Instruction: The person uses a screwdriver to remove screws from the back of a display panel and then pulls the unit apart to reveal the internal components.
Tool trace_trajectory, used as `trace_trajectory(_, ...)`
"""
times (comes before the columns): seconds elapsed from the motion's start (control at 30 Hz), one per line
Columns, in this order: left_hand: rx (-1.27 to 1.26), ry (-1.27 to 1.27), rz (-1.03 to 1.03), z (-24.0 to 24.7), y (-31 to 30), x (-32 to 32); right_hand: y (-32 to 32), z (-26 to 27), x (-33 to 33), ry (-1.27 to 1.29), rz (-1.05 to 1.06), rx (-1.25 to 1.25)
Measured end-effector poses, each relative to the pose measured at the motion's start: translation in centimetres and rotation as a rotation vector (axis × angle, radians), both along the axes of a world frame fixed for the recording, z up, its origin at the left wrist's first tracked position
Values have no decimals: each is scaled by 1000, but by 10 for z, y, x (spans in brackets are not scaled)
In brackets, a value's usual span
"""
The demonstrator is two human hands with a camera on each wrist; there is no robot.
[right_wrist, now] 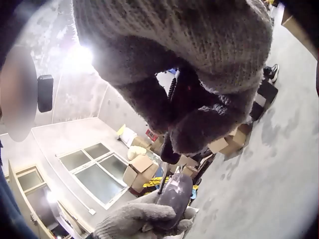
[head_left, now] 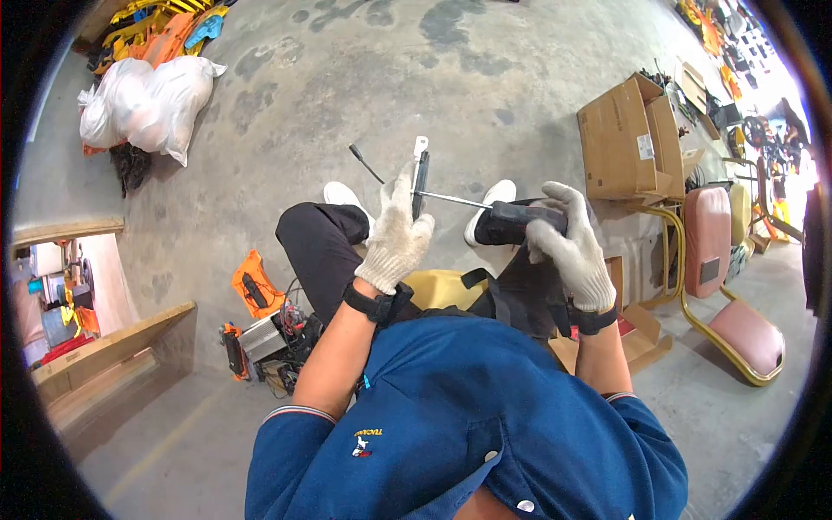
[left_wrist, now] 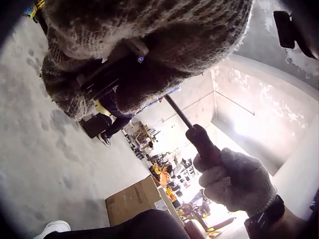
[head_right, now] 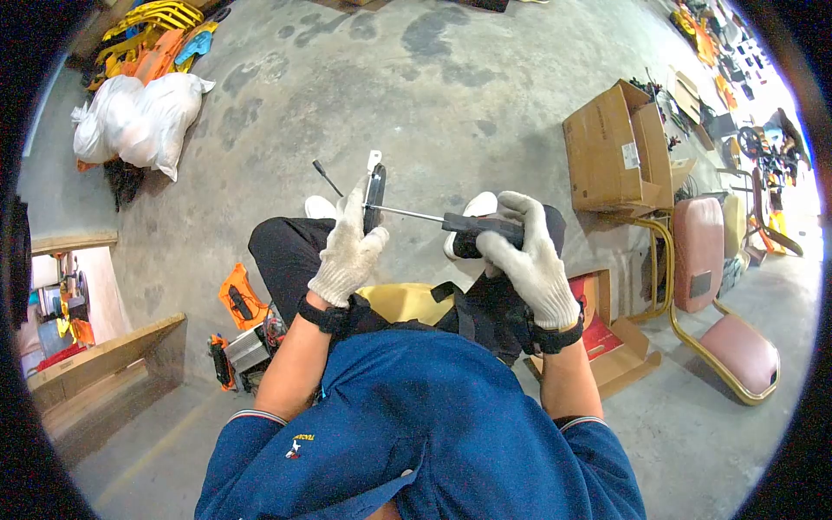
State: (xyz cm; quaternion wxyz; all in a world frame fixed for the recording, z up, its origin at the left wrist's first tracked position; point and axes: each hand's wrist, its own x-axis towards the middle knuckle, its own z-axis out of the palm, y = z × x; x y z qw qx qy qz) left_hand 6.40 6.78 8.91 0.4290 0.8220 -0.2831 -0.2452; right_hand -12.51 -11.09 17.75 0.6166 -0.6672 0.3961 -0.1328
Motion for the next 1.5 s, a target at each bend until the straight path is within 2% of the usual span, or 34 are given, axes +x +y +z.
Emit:
trace_trajectory(0.07, -13, 10, -4, -1, 0, 1, -3, -14, -4, -22, 20, -87)
trace_trajectory(0.13, -5, 21, -29, 3, 0, 1, -4, -5, -1, -43, 37, -175)
trace_trajectory(0.2, 2, 32, -56, 3, 1, 2, -9, 16, 3, 148, -23, 195)
trace_trajectory(0.23, -13, 9, -58, 0, 1, 0, -13, 14, 1, 153, -4, 253)
trace_trajectory(0.27, -29, -16, -57, -1, 1, 0, -10, 10, 1, 152, -2, 252)
trace_trajectory(0.37, 35, 16, -54, 7, 0, 2, 0, -20, -7, -49, -1, -103)
trace_trajectory(0.5, 28, 8, -59, 6, 0, 1, -5, -5, -5, 41, 12, 31)
trace_trajectory(0.57, 30, 23, -61, 7, 0, 0, -12, 4, -4, 165, 28, 243)
trace_trajectory(0.67, 29, 49, -57, 10, -1, 0, -3, -8, -8, 54, 14, 124)
trace_trajectory(0.7, 29, 48, -52, 9, -1, -1, -1, -16, -7, 13, 25, -72)
trace_trajectory(0.83, 46, -3, -64, 4, 0, 0, -3, -9, -8, 22, 10, -13)
trace_trajectory(0.9, 33, 9, -76, 5, 0, -1, -13, -3, -9, 165, 30, 241)
trace_trajectory(1.0, 0, -14, -31, 8, 0, -2, -5, 1, -6, 136, 22, 191)
trace_trajectory(1.03, 31, 10, -51, 10, 0, 0, 0, -15, -8, 10, 2, 45)
trace_trajectory(1.13, 48, 41, -51, 10, 0, -1, 0, -18, -10, 10, 23, -24)
trace_trajectory(1.17, 35, 48, -31, 10, 0, -1, -2, -13, -9, 11, 22, -24)
trace_trajectory(1.23, 17, 17, -36, 5, 1, -2, -6, 1, -7, 142, 30, 206)
trace_trajectory(1.3, -2, -16, -37, 5, 1, -1, -8, -4, -9, 137, 41, 205)
trace_trajectory(1.5, 36, 111, -73, 12, 1, 1, -3, -7, -9, 88, 45, 191)
